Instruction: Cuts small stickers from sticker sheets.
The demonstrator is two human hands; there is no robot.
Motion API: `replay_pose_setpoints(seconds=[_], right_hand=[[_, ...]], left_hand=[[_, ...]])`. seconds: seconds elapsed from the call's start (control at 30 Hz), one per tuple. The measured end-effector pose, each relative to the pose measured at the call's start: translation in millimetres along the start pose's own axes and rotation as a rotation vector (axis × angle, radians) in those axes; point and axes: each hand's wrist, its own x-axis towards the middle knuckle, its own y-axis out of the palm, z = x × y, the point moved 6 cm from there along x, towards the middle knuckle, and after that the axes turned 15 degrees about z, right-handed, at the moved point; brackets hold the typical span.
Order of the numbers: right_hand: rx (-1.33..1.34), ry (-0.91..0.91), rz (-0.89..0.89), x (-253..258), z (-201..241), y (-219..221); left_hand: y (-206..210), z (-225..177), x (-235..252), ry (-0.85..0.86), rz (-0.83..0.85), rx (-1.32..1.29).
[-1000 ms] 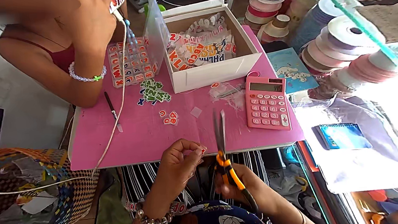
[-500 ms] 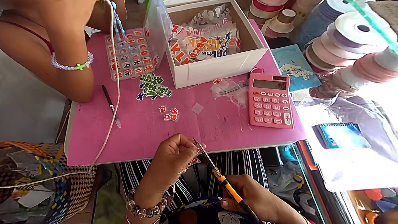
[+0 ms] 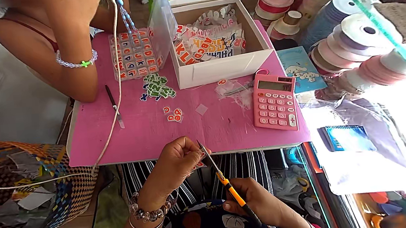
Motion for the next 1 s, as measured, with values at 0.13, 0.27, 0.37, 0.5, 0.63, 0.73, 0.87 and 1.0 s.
replay_pose_setpoints(seconds=[0.13, 0.27, 0.37, 0.5, 0.63, 0.73, 0.87, 1.0], right_hand=[[-0.009, -0.005, -0.006, 0.8, 0.5, 0.4], [-0.014, -0.006, -0.014, 0.8, 1.2, 0.2], [-0.018, 0.009, -0.025, 0.6, 1.6, 0.0], [-0.014, 0.005, -0.027, 0.2, 0.8, -0.1], [-0.022, 0.011, -0.047, 0.4, 0.8, -0.6], [-0.015, 0.029, -0.064, 0.2, 0.7, -0.7], [0.063, 0.008, -0.086, -2.1, -1.3, -2.3], [0.085, 0.015, -0.104, -4.8, -2.9, -4.8]], left_hand=[[0.0, -1.2, -1.8, -0.018, -0.002, 0.017], [0.2, -2.4, -2.3, -0.002, -0.002, 0.017], [0.6, -3.3, -2.8, -0.007, 0.003, 0.020], [0.8, -3.5, -3.1, 0.000, 0.006, 0.020], [1.6, -3.7, -3.1, 0.004, 0.015, 0.021], [2.1, -4.0, -2.9, 0.019, 0.015, 0.026], [-15.5, -15.0, -4.3, 0.132, -0.128, 0.304], [-46.8, -44.5, -3.8, 0.088, -0.473, 0.863]])
